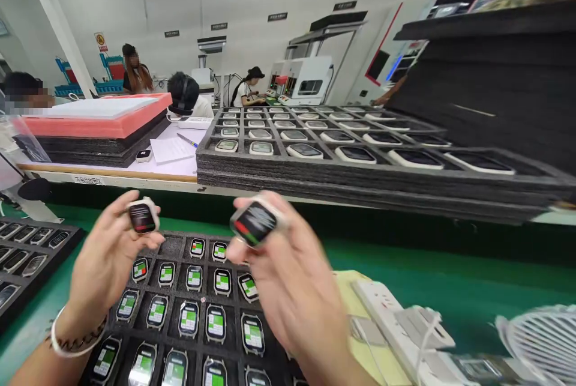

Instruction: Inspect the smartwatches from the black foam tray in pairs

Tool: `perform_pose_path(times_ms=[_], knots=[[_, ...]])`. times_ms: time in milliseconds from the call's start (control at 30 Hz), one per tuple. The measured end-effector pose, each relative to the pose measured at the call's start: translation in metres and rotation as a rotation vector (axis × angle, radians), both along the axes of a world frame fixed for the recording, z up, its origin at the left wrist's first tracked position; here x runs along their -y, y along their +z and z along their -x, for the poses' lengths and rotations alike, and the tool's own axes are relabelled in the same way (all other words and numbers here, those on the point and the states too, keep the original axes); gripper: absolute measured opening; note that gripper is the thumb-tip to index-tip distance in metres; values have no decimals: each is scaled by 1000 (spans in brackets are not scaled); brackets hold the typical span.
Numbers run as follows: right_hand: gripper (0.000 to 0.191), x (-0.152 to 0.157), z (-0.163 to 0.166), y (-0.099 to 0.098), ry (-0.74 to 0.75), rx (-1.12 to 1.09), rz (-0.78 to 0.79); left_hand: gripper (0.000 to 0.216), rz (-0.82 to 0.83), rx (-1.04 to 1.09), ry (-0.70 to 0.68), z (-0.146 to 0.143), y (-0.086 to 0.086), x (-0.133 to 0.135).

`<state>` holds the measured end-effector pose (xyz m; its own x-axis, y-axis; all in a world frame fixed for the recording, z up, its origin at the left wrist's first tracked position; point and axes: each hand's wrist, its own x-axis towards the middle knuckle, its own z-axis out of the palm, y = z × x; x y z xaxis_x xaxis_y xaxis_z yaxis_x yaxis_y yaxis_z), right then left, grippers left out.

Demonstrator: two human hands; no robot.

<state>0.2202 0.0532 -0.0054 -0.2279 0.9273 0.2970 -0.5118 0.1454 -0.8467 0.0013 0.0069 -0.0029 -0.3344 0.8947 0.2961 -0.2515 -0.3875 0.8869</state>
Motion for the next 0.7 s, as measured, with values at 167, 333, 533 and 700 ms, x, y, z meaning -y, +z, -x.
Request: perform_pose_path(times_ms=[167,333,533,700], knots=[[45,-23,25,-21,305,-49,209,56,161,-132,-181,-11,-24,-27],[50,-32,30,-36,340,30,162,57,129,-189,-191,-15,-32,-31],[45,-32,31,-38,356,57,111,51,91,-201,-168,-17,-34,-32],[49,-34,31,-38,341,44,137,55,84,-224,-203,-17,-36,-32]])
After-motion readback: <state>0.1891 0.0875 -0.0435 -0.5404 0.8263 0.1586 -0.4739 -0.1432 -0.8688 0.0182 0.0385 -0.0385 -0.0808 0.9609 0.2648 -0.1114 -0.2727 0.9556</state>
